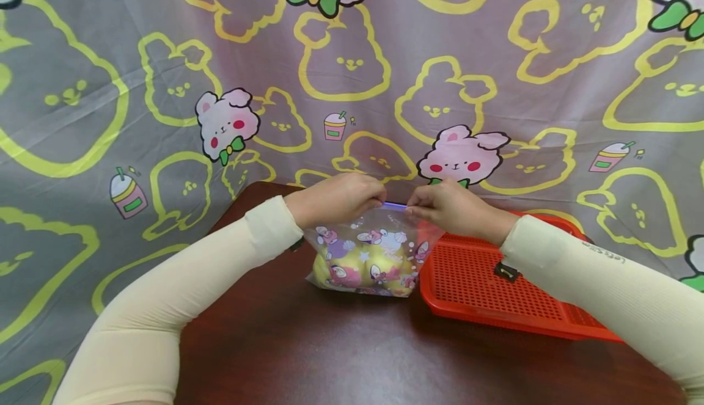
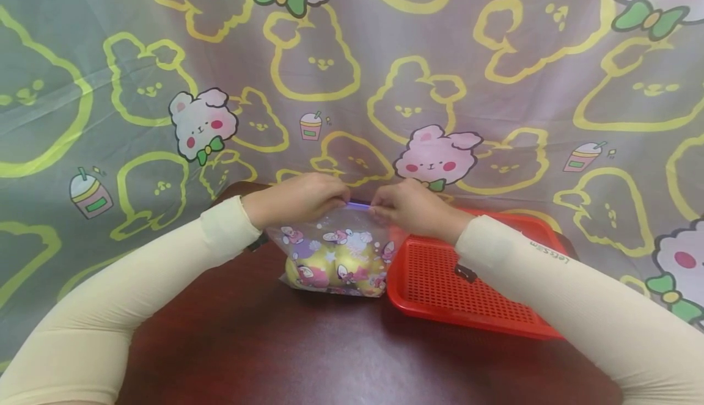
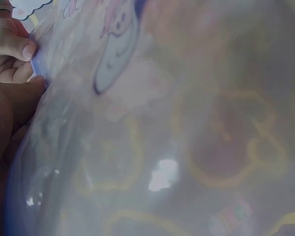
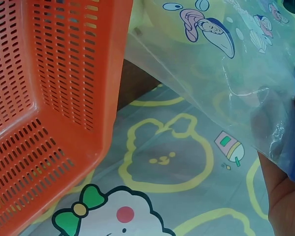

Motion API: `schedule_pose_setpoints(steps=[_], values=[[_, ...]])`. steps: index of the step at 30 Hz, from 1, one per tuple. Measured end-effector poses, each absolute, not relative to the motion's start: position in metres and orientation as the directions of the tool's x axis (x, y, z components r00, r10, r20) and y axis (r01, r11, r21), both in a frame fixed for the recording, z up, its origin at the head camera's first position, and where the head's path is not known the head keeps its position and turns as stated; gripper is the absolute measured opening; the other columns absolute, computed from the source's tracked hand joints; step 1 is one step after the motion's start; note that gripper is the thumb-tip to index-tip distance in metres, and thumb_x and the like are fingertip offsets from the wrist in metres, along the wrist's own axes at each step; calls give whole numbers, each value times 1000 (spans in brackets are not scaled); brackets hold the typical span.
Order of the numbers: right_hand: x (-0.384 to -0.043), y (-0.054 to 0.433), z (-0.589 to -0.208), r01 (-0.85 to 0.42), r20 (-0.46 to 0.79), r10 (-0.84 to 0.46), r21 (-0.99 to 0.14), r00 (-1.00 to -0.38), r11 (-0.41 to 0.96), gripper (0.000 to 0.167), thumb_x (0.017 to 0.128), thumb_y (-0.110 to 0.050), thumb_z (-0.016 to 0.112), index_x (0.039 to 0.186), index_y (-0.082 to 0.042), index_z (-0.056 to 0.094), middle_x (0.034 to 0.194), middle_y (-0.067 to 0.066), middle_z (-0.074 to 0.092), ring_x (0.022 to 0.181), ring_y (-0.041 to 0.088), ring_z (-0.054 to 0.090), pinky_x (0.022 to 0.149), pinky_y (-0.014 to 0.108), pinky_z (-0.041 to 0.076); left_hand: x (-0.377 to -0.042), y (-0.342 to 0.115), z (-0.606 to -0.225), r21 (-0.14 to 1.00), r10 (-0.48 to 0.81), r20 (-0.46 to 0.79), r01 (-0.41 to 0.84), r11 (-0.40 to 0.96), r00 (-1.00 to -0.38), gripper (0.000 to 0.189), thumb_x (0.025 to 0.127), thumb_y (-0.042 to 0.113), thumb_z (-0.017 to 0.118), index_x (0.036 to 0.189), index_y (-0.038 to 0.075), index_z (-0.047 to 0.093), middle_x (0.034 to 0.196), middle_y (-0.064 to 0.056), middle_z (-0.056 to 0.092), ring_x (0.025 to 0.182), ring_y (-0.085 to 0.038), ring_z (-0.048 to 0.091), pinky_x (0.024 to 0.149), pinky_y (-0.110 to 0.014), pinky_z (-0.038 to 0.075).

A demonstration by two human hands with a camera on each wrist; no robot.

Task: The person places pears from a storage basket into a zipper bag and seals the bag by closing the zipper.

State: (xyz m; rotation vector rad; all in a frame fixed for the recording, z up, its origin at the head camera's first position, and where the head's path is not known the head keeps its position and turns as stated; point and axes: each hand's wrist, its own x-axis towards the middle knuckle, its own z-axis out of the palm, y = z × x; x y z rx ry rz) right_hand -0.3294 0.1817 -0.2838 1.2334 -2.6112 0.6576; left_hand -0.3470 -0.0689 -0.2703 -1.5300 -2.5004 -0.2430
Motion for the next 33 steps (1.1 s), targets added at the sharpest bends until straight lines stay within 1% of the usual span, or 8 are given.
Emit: schedule_pose_setpoints(steps=[6,13,17,21,28,33], values=[[-328,182,-284,-769,338,-691,-314,-639,557,4,91,-15,72,87,-15,74,70,-12,65,56,4,50,49,26,42,-346,-70,-270,33,858,249,889,457,-450,11,99,12,57,93,14,65,86,6,59,78,-7,55,74,-24,46],[-325,183,-283,-739,300,-676,-319,-673,593,7,92,-17,70,85,-16,72,70,-12,66,53,5,48,47,26,40,-345,-75,-269,48,848,240,879,475,-472,12,98,10,57,89,12,64,83,4,58,75,-11,53,72,-27,45],[-325,185,-283,-735,292,-675,-323,-677,597,8,93,-18,69,86,-18,72,73,-14,67,54,5,49,47,26,40,-347,-78,-270,56,850,251,884,464,-462,13,99,9,56,89,12,63,82,4,57,74,-11,51,71,-27,44],[-326,186,-283,-736,292,-676,-320,-676,597,7,93,-18,69,86,-18,72,72,-14,66,54,5,49,47,27,40,-347,-80,-271,59,854,266,892,449,-447,12,99,9,56,89,11,64,83,4,57,75,-10,52,72,-27,45],[-325,184,-283,-730,291,-672,-334,-682,596,8,93,-18,69,86,-17,72,72,-14,67,52,4,48,46,26,38,-345,-81,-270,58,848,262,885,463,-461,10,99,11,58,92,11,65,84,4,59,76,-10,53,73,-27,46],[-326,184,-283,-728,294,-668,-326,-684,603,8,93,-18,70,86,-16,73,70,-13,66,52,5,47,46,26,37,-345,-81,-269,61,849,269,887,457,-456,9,98,10,59,93,10,66,85,3,61,77,-10,56,74,-26,47]])
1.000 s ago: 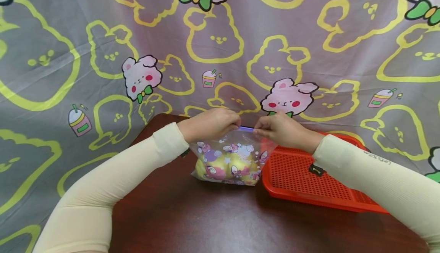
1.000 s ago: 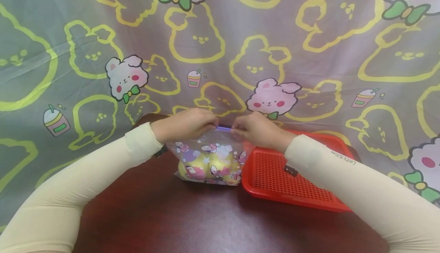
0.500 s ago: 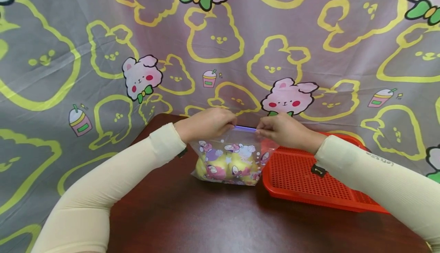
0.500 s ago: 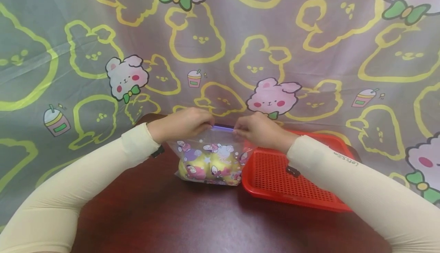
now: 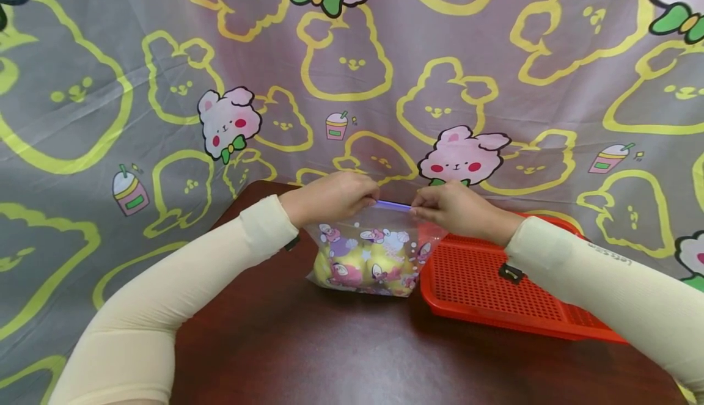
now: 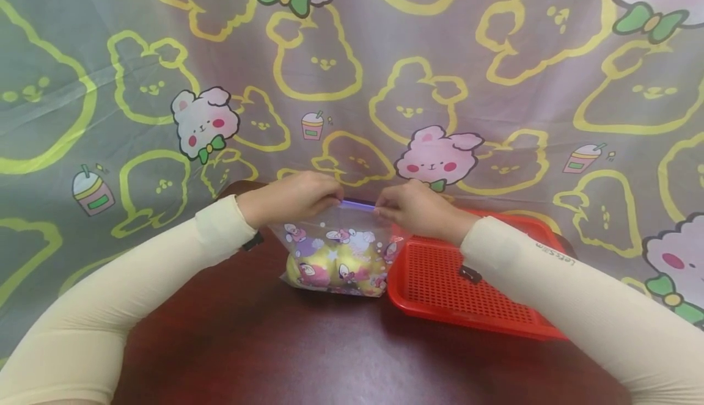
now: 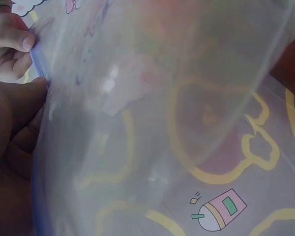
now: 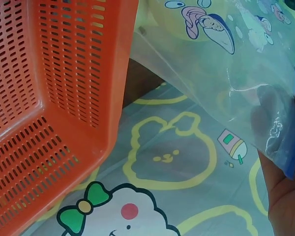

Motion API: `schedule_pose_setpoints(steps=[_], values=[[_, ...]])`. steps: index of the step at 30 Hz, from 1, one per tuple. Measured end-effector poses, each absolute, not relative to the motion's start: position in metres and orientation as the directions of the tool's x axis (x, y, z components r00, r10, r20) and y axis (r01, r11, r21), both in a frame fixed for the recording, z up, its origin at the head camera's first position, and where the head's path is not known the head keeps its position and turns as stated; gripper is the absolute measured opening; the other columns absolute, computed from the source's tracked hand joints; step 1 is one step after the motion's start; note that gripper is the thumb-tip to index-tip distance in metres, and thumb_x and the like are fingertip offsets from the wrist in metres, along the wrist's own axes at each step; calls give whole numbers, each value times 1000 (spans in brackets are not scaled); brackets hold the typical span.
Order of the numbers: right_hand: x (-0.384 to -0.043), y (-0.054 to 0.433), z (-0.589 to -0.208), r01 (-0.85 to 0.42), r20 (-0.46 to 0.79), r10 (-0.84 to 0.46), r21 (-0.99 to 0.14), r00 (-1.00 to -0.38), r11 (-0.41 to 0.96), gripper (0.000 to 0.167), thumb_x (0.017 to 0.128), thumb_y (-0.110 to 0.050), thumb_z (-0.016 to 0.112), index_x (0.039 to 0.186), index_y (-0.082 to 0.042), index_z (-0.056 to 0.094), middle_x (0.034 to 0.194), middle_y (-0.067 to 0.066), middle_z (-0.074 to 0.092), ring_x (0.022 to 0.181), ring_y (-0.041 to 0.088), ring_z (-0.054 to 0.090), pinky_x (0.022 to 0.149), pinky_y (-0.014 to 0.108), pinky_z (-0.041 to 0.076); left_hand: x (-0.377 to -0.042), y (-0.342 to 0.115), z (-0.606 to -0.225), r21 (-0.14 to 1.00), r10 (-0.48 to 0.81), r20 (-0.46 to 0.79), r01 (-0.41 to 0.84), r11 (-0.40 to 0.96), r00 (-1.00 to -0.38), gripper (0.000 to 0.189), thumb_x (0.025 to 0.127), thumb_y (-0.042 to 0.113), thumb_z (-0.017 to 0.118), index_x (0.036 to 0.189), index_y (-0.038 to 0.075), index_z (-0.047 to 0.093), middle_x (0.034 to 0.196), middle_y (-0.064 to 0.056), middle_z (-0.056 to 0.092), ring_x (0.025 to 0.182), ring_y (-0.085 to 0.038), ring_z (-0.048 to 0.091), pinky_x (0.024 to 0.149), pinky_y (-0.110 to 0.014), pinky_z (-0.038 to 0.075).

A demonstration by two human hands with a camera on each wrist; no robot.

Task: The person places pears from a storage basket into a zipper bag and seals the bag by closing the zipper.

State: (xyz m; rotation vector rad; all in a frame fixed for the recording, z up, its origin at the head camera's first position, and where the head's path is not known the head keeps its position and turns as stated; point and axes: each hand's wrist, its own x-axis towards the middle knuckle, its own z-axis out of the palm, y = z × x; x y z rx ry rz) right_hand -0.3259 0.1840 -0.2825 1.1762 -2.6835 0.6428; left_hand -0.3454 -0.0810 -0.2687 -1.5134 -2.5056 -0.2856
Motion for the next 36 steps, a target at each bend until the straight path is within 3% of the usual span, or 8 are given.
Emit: schedule_pose_setpoints(steps=[8,17,36], values=[[-326,178,-278,-708,275,-653,-307,-705,635,6,91,-18,72,86,-15,73,66,-10,63,53,7,47,47,28,38,-348,-82,-268,54,848,283,890,453,-449,8,98,9,59,94,7,66,87,0,63,79,-11,58,74,-26,48],[-332,167,-274,-733,298,-669,-289,-681,616,7,90,-19,72,88,-13,74,72,-10,66,57,7,53,53,29,45,-350,-81,-265,55,836,287,879,473,-468,9,99,11,58,96,8,66,88,1,62,80,-12,59,74,-26,49],[-347,145,-271,-711,280,-653,-290,-703,641,14,91,-21,72,99,-11,74,88,-3,73,77,8,66,70,33,53,-354,-84,-265,49,837,302,884,465,-457,10,100,10,56,98,8,66,85,1,59,75,-11,55,69,-26,46]])
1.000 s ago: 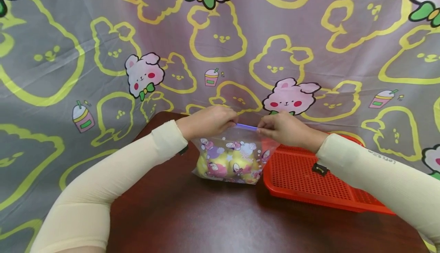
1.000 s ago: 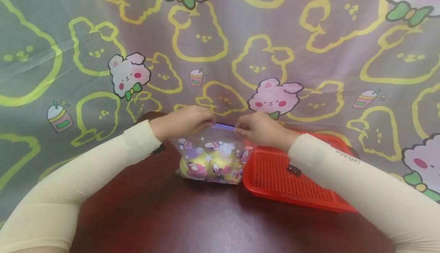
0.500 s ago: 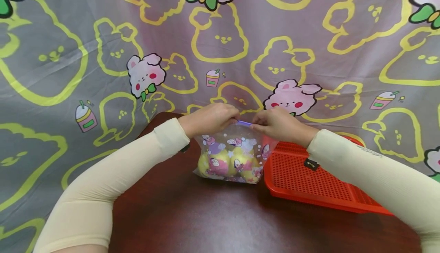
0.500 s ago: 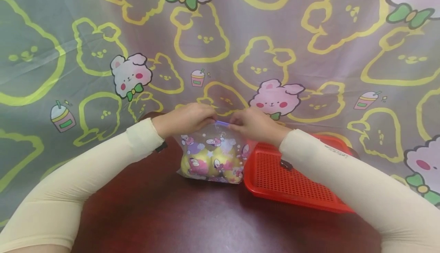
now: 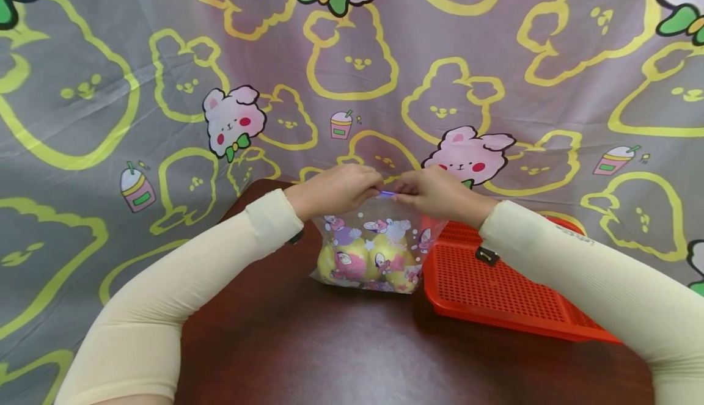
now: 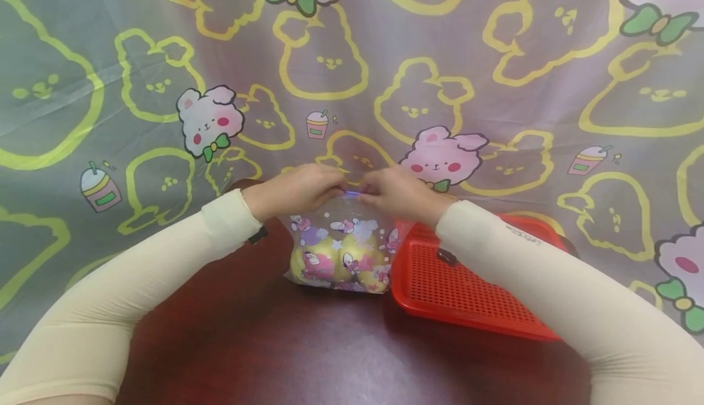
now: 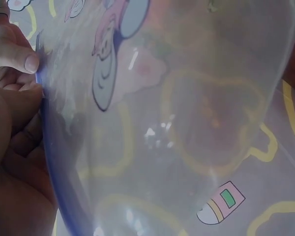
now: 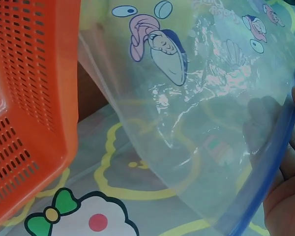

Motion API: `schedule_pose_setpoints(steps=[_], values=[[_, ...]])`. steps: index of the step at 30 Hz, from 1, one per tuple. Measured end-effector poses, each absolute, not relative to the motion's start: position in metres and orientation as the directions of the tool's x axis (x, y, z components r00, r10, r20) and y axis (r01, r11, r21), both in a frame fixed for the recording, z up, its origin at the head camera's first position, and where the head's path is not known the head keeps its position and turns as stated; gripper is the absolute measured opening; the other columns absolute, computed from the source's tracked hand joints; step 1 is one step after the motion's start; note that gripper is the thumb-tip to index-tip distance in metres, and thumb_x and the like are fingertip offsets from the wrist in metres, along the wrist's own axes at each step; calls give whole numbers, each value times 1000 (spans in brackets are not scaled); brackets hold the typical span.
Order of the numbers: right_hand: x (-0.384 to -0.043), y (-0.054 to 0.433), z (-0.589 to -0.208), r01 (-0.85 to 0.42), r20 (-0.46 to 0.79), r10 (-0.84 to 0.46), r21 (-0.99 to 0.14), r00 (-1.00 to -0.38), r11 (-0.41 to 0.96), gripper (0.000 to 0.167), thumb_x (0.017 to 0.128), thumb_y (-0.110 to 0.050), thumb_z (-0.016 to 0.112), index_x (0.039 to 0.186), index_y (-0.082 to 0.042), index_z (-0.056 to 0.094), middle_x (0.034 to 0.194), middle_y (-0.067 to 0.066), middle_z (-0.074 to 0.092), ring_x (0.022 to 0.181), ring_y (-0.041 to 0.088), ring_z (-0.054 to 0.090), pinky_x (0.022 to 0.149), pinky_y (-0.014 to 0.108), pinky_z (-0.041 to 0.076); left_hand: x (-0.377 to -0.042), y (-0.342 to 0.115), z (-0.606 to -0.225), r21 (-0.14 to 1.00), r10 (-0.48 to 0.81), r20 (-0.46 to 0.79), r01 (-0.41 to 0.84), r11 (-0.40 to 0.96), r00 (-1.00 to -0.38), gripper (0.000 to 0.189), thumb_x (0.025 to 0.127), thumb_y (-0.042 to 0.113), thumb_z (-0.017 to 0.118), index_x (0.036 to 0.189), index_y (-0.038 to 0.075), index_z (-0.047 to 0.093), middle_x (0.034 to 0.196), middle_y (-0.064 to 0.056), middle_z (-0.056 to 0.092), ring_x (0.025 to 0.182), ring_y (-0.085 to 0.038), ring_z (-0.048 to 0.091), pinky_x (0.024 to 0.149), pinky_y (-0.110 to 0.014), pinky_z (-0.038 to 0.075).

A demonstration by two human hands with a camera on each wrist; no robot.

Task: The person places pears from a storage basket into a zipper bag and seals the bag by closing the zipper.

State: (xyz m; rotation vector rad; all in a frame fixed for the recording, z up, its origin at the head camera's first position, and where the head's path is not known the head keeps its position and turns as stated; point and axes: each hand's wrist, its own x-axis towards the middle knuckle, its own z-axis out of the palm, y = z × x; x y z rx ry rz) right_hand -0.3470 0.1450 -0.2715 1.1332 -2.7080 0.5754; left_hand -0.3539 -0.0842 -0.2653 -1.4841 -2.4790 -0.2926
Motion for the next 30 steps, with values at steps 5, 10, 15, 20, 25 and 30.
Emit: schedule_pose_setpoints(steps=[5,10,15,20,25,30], values=[[-348,143,-271,-725,285,-668,-311,-688,614,13,91,-19,72,99,-11,75,90,-3,73,77,7,66,70,32,53,-355,-85,-266,51,837,312,887,458,-450,11,100,10,56,100,8,66,86,1,59,75,-11,55,69,-25,46],[-348,141,-271,-720,284,-663,-315,-693,618,11,91,-19,72,98,-11,75,89,-3,73,73,6,65,67,30,53,-355,-86,-267,59,837,327,893,446,-440,10,99,9,56,100,7,67,86,1,60,75,-11,55,69,-24,46],[-348,142,-272,-716,288,-657,-319,-697,621,8,92,-19,71,94,-13,75,82,-7,72,66,6,61,62,30,51,-355,-87,-267,53,836,345,898,436,-426,9,99,8,57,99,7,67,87,0,60,77,-11,56,70,-25,47],[-349,142,-274,-719,288,-660,-323,-694,615,7,92,-19,71,92,-14,74,76,-10,69,60,7,57,57,29,48,-356,-88,-269,60,833,353,899,435,-426,9,99,9,58,99,7,67,88,0,61,77,-11,56,70,-25,47],[-347,142,-277,-729,295,-667,-316,-684,607,7,92,-19,71,90,-13,74,75,-11,69,61,7,56,57,29,48,-356,-90,-273,76,830,352,897,436,-433,8,98,11,59,100,8,67,88,1,61,77,-10,56,71,-25,47],[-346,142,-281,-745,316,-675,-317,-667,587,6,91,-18,71,87,-14,74,72,-12,67,62,5,56,57,29,47,-354,-91,-275,59,832,357,900,433,-424,8,99,12,59,96,9,66,83,2,57,75,-11,52,70,-26,45]])
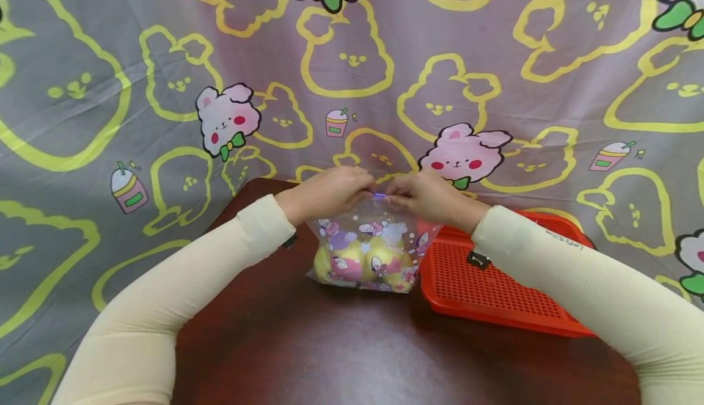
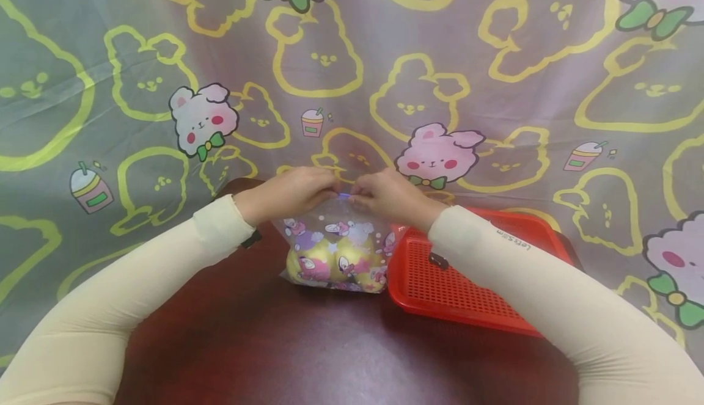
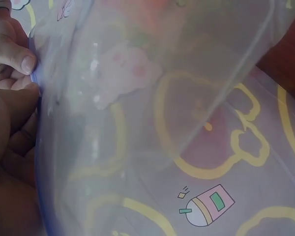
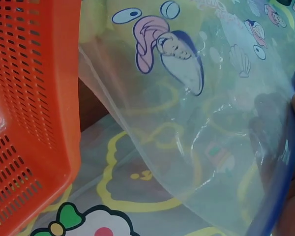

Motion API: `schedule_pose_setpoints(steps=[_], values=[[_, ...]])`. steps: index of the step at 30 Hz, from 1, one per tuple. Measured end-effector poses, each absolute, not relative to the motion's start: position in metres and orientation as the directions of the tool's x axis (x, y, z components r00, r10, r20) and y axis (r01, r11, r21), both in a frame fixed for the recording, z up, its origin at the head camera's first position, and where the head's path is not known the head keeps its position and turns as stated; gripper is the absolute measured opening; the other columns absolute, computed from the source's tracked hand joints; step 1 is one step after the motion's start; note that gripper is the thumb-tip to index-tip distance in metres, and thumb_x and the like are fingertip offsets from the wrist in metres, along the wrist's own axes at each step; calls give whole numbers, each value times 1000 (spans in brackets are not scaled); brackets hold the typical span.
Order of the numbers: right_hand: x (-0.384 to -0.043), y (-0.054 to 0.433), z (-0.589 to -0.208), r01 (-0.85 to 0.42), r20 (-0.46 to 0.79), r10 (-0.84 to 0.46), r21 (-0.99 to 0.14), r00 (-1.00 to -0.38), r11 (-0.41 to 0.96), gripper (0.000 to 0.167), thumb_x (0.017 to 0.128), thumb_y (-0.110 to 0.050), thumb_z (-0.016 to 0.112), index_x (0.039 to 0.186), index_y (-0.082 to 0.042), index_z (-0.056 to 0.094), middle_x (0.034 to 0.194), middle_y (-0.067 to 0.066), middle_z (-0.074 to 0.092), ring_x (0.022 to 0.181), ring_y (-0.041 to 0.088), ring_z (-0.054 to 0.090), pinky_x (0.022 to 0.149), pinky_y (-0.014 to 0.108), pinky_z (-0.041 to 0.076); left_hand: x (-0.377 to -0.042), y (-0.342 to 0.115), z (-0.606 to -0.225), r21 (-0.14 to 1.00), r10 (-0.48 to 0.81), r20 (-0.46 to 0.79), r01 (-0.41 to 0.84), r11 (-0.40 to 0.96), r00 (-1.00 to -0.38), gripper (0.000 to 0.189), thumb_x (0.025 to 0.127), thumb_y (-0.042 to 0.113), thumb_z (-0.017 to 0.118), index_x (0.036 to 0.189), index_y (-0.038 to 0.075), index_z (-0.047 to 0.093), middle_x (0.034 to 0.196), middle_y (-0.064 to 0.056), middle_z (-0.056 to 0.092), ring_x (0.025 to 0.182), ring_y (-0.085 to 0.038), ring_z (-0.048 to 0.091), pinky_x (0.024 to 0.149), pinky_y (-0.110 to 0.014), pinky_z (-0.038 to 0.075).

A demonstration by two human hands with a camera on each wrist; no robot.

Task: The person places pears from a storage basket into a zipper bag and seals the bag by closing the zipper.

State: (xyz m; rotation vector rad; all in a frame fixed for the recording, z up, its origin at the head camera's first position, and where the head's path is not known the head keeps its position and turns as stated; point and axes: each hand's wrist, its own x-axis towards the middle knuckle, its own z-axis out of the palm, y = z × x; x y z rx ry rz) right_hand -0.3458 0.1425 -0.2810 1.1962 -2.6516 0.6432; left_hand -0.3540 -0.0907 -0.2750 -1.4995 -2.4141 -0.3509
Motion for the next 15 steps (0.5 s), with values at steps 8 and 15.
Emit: schedule_pose_setpoints(steps=[8,15], values=[[-346,143,-283,-763,335,-686,-310,-646,567,7,91,-18,72,86,-13,74,71,-10,67,61,3,58,56,27,49,-354,-94,-277,54,829,360,896,440,-428,7,98,11,60,97,8,66,84,1,58,76,-12,53,71,-27,46],[-347,143,-284,-775,352,-690,-300,-632,557,6,90,-16,72,86,-12,74,72,-10,68,62,1,60,58,26,50,-354,-98,-279,74,822,343,886,458,-454,9,99,12,59,100,8,67,87,2,59,77,-11,54,71,-26,46]])
